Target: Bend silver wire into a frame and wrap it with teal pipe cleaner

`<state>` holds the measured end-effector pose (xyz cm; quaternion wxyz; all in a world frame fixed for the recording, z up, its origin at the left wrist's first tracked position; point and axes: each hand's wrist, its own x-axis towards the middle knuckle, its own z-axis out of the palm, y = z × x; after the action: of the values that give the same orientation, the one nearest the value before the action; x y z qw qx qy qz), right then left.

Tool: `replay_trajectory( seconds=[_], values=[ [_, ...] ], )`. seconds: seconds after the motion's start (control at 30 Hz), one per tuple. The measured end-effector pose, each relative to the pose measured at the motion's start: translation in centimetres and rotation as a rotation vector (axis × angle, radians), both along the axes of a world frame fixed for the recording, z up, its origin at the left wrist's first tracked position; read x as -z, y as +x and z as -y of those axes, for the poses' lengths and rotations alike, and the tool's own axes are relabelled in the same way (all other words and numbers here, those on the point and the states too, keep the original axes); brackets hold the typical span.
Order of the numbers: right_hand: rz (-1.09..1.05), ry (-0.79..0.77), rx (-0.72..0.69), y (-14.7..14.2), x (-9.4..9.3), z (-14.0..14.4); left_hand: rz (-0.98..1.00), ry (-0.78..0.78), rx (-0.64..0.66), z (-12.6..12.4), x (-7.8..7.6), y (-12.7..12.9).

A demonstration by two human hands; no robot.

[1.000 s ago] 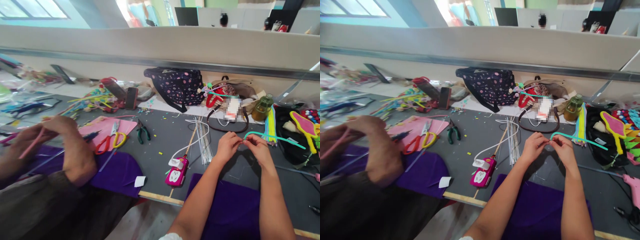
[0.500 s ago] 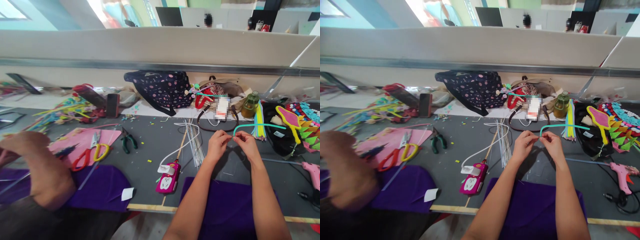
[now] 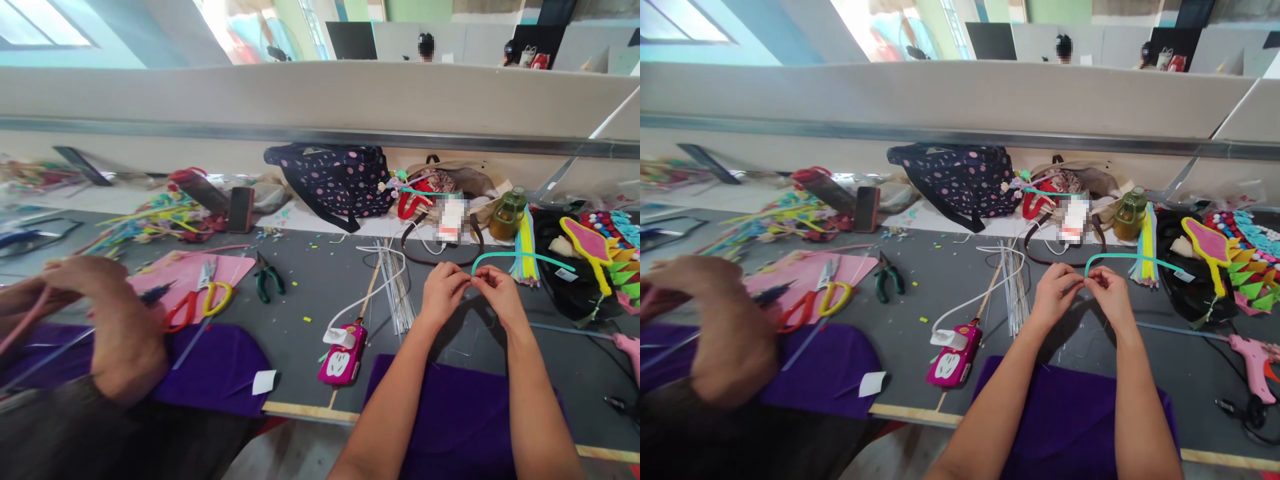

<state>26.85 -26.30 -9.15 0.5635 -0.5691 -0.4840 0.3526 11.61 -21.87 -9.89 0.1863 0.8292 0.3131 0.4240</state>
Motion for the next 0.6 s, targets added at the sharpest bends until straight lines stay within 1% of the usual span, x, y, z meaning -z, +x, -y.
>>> replay_trajectory(
  seconds=[0.23,0.37,0.5,0.6],
  values=[
    [-0.007,-0.027,-0.006,-0.02,0.26,0.07,-0.012,-0.027,-0.015,-0.04,0.23,0.02],
    [-0.006,-0.024,-0.002,0.07,0.19,0.11,-0.027,-0.020,0.001,-0.14,0.43,-0.03],
    [-0.030,-0.063,-0.024,0.20,0.04,0.22,-0.044,-0.019,0.012,-0.16,0.46,-0.08],
    [-0.057,-0.069,-0.007,0.27,0.08,0.22,-0.039,-0.030,0.026,-0.13,0.36,-0.10]
  ],
)
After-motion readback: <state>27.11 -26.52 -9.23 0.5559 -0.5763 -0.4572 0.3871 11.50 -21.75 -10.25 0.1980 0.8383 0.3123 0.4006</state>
